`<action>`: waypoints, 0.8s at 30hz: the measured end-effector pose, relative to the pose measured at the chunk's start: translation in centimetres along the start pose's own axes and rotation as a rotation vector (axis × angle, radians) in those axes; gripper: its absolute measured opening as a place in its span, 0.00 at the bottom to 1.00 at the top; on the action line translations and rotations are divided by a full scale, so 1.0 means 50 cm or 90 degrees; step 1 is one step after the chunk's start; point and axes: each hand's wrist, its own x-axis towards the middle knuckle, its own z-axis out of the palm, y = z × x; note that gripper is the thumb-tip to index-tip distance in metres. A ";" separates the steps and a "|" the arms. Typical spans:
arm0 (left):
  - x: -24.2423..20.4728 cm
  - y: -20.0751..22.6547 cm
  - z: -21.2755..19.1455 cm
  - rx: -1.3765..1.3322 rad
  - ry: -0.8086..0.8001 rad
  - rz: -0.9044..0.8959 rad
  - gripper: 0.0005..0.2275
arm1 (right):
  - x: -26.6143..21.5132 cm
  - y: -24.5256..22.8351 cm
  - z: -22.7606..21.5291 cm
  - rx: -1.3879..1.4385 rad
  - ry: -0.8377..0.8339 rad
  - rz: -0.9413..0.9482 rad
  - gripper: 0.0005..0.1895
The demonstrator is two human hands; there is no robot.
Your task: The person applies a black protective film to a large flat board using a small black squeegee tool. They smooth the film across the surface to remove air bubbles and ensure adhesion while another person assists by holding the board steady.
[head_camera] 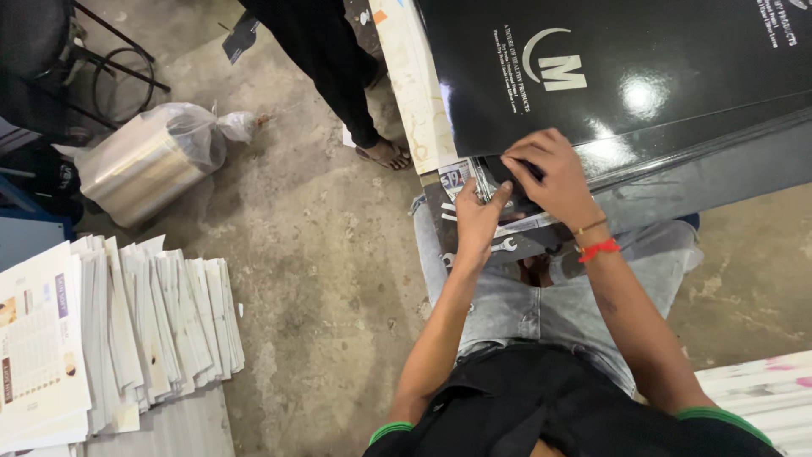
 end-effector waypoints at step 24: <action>0.009 -0.029 -0.019 -0.044 -0.027 0.031 0.05 | -0.069 0.044 -0.011 0.016 0.072 0.084 0.06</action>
